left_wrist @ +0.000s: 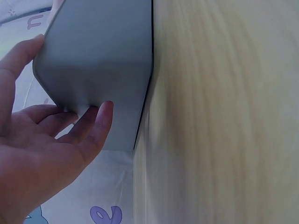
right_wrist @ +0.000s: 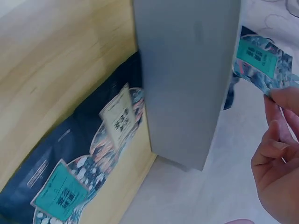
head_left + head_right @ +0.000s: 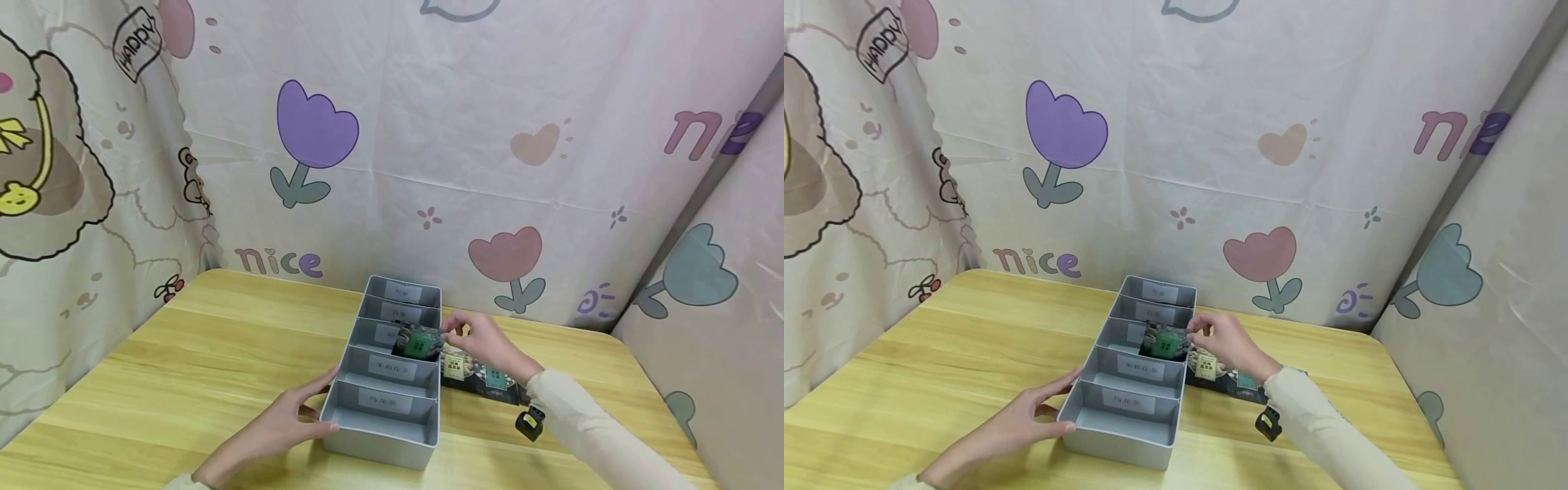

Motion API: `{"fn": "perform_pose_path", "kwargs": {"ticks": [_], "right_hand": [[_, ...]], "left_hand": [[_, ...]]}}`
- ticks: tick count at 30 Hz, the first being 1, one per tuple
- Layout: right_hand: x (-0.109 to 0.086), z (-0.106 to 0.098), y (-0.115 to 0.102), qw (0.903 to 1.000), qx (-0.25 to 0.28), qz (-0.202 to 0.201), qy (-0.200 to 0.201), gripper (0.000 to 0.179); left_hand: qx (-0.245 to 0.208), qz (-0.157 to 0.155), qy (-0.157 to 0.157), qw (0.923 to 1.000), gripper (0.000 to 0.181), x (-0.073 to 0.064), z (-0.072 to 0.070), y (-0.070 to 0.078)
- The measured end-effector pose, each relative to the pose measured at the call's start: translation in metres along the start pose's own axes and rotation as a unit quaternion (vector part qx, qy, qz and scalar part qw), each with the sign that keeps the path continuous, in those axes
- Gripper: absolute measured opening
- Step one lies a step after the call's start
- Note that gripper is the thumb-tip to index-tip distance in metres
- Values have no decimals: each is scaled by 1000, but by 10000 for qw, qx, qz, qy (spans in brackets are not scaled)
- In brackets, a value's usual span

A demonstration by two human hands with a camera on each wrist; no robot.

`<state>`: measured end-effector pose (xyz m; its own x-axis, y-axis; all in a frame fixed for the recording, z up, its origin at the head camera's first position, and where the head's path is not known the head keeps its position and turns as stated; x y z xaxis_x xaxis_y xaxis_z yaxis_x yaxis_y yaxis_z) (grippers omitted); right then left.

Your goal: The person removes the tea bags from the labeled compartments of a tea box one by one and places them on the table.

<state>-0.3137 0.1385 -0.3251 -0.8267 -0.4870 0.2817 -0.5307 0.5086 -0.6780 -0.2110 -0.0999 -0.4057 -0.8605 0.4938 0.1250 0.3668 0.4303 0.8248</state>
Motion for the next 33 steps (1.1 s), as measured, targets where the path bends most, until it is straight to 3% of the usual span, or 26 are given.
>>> {"fn": "perform_pose_path", "kwargs": {"ticks": [5,10,14,24,33], "right_hand": [[1,-14,3,9950,784,432,452,11],[3,-21,9,9787,1670,906,783,22],[3,-26,11,9684,2031,1088,952,24],[-3,-34,17,9552,2402,1298,1145,30],[-16,-61,33,9470,2459,1384,1536,31]], "left_hand": [[28,32,36,10000,77,0,0,0],[31,87,36,10000,77,1,0,-1],[13,72,26,10000,77,1,1,-2],[29,-7,7,10000,77,0,1,-3],[-1,2,-35,10000,78,0,0,-2]]}}
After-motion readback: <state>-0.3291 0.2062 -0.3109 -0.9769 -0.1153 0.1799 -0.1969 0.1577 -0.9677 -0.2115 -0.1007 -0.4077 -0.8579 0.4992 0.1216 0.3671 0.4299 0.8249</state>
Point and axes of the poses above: each hand's wrist, its own x-axis towards the middle knuckle, its own z-axis out of the palm, y = z × x, the point moved 10 cm from there along x, towards the middle knuckle, and after that the axes turned 9 degrees about x, right-handed, at the moved point
